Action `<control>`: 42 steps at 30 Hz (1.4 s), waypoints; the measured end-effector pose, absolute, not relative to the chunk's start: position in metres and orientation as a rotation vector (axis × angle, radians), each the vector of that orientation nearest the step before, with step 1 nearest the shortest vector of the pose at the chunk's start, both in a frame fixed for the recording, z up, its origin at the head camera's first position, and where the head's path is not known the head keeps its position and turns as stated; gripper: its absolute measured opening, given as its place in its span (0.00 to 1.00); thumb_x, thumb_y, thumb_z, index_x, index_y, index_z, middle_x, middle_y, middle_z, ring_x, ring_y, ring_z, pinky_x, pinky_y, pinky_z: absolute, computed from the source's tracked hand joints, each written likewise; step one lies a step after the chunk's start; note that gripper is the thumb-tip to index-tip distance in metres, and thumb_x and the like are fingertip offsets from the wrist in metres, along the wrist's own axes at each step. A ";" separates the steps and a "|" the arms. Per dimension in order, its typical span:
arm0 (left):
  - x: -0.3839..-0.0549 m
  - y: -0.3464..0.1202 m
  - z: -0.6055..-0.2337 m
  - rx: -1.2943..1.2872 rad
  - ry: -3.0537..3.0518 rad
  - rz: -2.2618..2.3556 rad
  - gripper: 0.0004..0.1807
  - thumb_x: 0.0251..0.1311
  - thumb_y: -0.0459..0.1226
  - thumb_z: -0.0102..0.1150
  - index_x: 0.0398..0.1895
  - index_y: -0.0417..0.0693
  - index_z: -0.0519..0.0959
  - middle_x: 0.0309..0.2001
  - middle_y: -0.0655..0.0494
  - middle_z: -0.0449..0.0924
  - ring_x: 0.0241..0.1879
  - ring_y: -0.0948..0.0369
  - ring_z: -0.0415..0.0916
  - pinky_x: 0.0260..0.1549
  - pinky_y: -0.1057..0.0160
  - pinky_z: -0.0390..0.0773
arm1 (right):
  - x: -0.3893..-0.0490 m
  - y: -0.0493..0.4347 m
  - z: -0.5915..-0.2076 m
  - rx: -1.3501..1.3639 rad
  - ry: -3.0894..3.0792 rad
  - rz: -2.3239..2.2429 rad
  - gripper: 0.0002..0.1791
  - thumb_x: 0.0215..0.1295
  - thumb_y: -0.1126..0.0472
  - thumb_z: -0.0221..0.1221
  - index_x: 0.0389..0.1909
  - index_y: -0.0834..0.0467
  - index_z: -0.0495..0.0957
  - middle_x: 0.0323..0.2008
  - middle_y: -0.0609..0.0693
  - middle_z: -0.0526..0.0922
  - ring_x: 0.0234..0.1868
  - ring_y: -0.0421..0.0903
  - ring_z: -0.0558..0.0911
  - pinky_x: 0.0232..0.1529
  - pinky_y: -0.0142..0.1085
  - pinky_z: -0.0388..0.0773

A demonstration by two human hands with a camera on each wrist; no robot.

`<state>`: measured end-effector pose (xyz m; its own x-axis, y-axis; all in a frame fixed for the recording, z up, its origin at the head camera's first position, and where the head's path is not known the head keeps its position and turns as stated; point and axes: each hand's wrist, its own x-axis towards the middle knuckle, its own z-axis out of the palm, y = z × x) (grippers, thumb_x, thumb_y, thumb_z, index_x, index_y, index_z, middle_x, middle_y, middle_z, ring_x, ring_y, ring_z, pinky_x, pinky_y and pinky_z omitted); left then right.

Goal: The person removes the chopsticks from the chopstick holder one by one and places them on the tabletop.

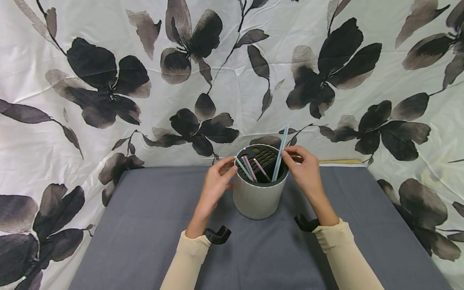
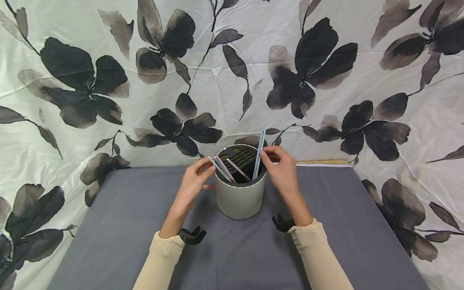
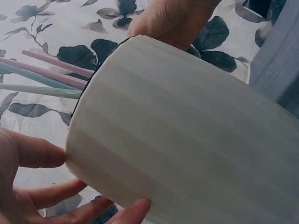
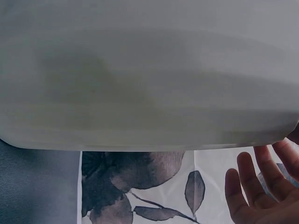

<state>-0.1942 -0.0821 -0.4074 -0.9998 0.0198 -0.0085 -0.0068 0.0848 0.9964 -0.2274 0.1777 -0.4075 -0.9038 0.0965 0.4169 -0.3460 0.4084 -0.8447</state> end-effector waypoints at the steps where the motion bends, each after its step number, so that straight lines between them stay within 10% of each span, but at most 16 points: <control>1: -0.194 -0.081 -0.407 0.011 2.295 2.117 0.22 0.74 0.39 0.61 0.69 0.50 0.78 0.65 0.44 0.80 0.59 0.50 0.82 0.35 0.54 0.90 | -0.227 0.178 -0.407 0.210 -2.268 1.493 0.13 0.73 0.56 0.65 0.50 0.60 0.87 0.48 0.57 0.87 0.43 0.30 0.82 0.47 0.20 0.78; 22: -0.199 -0.081 -0.412 -0.019 2.237 2.180 0.22 0.72 0.39 0.62 0.67 0.50 0.80 0.64 0.45 0.80 0.60 0.50 0.81 0.38 0.49 0.90 | -0.216 0.175 -0.352 0.222 -2.032 1.574 0.12 0.74 0.60 0.64 0.49 0.65 0.84 0.36 0.42 0.89 0.34 0.34 0.88 0.38 0.26 0.86; 42: -0.198 -0.078 -0.408 0.001 2.283 2.112 0.23 0.74 0.40 0.60 0.69 0.48 0.76 0.65 0.43 0.78 0.61 0.47 0.80 0.39 0.48 0.90 | -0.199 0.205 -0.310 0.230 -1.517 1.766 0.11 0.73 0.66 0.63 0.48 0.71 0.83 0.34 0.54 0.88 0.28 0.42 0.87 0.25 0.31 0.85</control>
<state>-0.1976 -0.0780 -0.4078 -0.9995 0.0216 -0.0224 -0.0207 0.0781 0.9967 -0.1995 0.2046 -0.3100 -0.6791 0.4343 0.5918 -0.6505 0.0174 -0.7593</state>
